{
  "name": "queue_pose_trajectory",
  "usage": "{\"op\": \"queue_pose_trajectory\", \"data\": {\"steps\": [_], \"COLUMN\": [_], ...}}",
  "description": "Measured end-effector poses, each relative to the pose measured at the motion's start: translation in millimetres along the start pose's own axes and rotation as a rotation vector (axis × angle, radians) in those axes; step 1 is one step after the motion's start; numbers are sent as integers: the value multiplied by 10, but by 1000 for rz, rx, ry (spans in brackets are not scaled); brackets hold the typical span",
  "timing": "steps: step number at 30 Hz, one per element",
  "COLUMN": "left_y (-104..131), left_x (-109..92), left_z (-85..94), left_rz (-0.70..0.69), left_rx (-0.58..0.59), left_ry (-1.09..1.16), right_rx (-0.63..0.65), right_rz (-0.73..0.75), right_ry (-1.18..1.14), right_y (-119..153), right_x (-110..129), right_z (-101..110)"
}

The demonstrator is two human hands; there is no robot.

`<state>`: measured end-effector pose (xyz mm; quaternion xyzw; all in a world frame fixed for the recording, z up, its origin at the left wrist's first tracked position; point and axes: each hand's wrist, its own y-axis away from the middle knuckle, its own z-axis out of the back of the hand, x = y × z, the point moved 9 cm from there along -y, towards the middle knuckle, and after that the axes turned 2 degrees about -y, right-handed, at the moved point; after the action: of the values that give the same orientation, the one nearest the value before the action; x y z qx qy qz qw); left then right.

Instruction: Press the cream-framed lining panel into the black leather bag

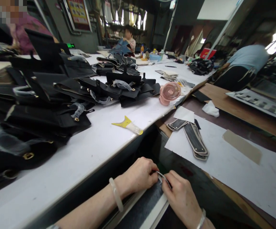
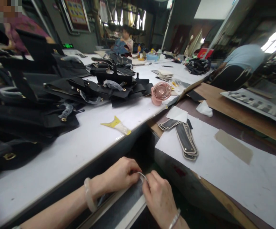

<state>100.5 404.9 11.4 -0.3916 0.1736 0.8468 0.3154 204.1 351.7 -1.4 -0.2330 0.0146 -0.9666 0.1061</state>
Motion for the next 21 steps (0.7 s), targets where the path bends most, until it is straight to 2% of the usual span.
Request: {"op": "queue_pose_trajectory", "data": {"steps": [4, 12, 17, 19, 21], "left_y": [-17, -21, -58, -75, -84], "left_x": [44, 142, 165, 201, 216], "left_z": [-17, -50, -112, -133, -150], "left_rz": [2, 89, 106, 126, 120], "left_rx": [-6, -44, -54, -55, -54], "left_ry": [26, 84, 100, 115, 109], "right_rx": [-85, -37, -17, -64, -167], "right_rz": [-3, -152, -148, -121, -115], "right_ry": [16, -363, -302, -263, -220], "right_y": [24, 150, 163, 150, 153], "right_x": [22, -67, -127, -154, -181], "right_z": [11, 9, -68, -108, -124]}}
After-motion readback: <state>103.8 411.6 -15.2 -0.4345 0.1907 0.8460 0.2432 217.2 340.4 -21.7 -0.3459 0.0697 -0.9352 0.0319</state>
